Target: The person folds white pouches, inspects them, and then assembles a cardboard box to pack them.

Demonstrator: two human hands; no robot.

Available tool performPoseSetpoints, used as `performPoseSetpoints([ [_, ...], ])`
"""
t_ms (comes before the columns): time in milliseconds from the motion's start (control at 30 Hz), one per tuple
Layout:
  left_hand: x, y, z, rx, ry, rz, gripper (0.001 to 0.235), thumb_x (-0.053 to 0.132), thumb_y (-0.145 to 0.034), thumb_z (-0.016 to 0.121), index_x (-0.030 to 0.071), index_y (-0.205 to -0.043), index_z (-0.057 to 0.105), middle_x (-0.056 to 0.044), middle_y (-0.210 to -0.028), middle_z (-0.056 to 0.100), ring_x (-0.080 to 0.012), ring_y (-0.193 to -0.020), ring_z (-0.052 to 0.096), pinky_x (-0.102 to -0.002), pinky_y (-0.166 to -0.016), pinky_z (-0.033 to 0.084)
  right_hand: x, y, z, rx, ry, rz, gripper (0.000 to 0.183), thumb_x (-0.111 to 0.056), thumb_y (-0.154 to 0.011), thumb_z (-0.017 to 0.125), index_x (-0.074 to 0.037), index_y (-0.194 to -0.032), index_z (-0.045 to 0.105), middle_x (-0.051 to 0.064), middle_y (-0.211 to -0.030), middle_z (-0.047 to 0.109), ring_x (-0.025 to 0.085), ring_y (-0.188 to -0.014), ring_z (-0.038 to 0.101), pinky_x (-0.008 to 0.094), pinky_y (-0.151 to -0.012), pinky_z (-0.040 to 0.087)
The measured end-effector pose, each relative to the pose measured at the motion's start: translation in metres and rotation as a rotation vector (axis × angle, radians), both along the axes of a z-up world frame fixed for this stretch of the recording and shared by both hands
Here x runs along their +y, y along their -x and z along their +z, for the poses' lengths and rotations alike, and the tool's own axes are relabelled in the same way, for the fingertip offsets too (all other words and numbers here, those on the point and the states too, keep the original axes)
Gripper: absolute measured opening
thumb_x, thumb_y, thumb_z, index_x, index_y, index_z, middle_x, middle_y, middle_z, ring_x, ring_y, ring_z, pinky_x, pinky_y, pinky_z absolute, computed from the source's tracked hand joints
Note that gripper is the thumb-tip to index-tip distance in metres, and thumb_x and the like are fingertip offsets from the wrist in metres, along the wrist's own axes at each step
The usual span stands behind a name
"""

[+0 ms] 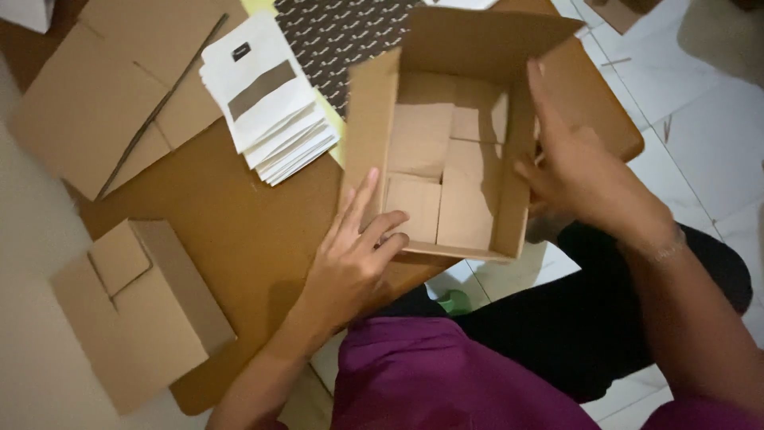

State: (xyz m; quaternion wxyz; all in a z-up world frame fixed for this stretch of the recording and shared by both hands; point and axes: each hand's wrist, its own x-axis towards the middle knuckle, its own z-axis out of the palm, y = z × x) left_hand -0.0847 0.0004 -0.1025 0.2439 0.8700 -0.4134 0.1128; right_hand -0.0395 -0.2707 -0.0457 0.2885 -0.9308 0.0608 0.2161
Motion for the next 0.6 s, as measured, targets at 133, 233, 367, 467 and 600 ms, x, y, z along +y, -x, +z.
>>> performPoseSetpoints([
  [133, 0.02, -0.011, -0.022, 0.013, -0.097, -0.102, 0.022, -0.016, -0.085, 0.065, 0.004, -0.094, 0.065, -0.01, -0.122, 0.067, -0.0448, -0.143, 0.04, -0.044, -0.082, 0.055, 0.009, 0.004, 0.005, 0.291, 0.136, 0.039, 0.093, -0.022, -0.099, 0.059, -0.022, -0.17, -0.001, 0.026, -0.078, 0.078, 0.035, -0.073, 0.076, 0.048, -0.076, 0.058],
  [233, 0.031, -0.024, -0.036, 0.167, -0.273, -0.104, 0.039, -0.019, -0.077, 0.074, 0.006, -0.106, 0.063, -0.011, -0.139, 0.059, -0.0401, -0.149, 0.032, -0.034, -0.059, 0.068, -0.008, 0.01, -0.039, 0.229, 0.257, 0.169, 0.076, -0.041, -0.098, 0.056, -0.018, -0.162, 0.022, 0.029, -0.085, 0.076, 0.041, -0.089, 0.074, 0.051, -0.082, 0.056],
  [367, 0.037, -0.041, -0.042, 0.115, -0.385, -0.104, 0.06, -0.002, -0.056, 0.088, 0.008, -0.111, 0.068, -0.013, -0.148, 0.055, -0.0362, -0.153, 0.027, -0.063, -0.11, 0.045, -0.012, 0.021, -0.058, -0.235, 0.615, 0.438, 0.061, -0.056, -0.099, 0.051, -0.03, -0.154, 0.044, 0.012, -0.069, 0.074, 0.039, -0.072, 0.073, 0.05, -0.057, 0.053],
  [467, 0.027, -0.053, -0.027, 0.135, -0.355, -0.135, 0.021, -0.007, -0.078, 0.072, 0.004, -0.096, 0.071, -0.019, -0.133, 0.064, -0.0399, -0.15, 0.036, -0.057, -0.124, 0.03, -0.015, 0.012, -0.069, -0.629, 0.448, 0.535, 0.045, -0.045, -0.102, 0.063, -0.028, -0.144, 0.059, 0.007, -0.079, 0.057, 0.028, -0.061, 0.062, 0.045, -0.049, 0.051],
  [600, 0.026, -0.062, -0.009, 0.239, -0.341, -0.09, 0.013, 0.003, -0.085, 0.072, 0.007, -0.096, 0.077, -0.018, -0.135, 0.066, -0.0381, -0.148, 0.042, -0.054, -0.126, 0.03, -0.011, -0.019, -0.072, -0.491, 0.061, 0.617, 0.035, -0.019, -0.102, 0.062, -0.014, -0.137, 0.065, 0.01, -0.102, 0.056, 0.031, -0.095, 0.055, 0.045, -0.068, 0.049],
])
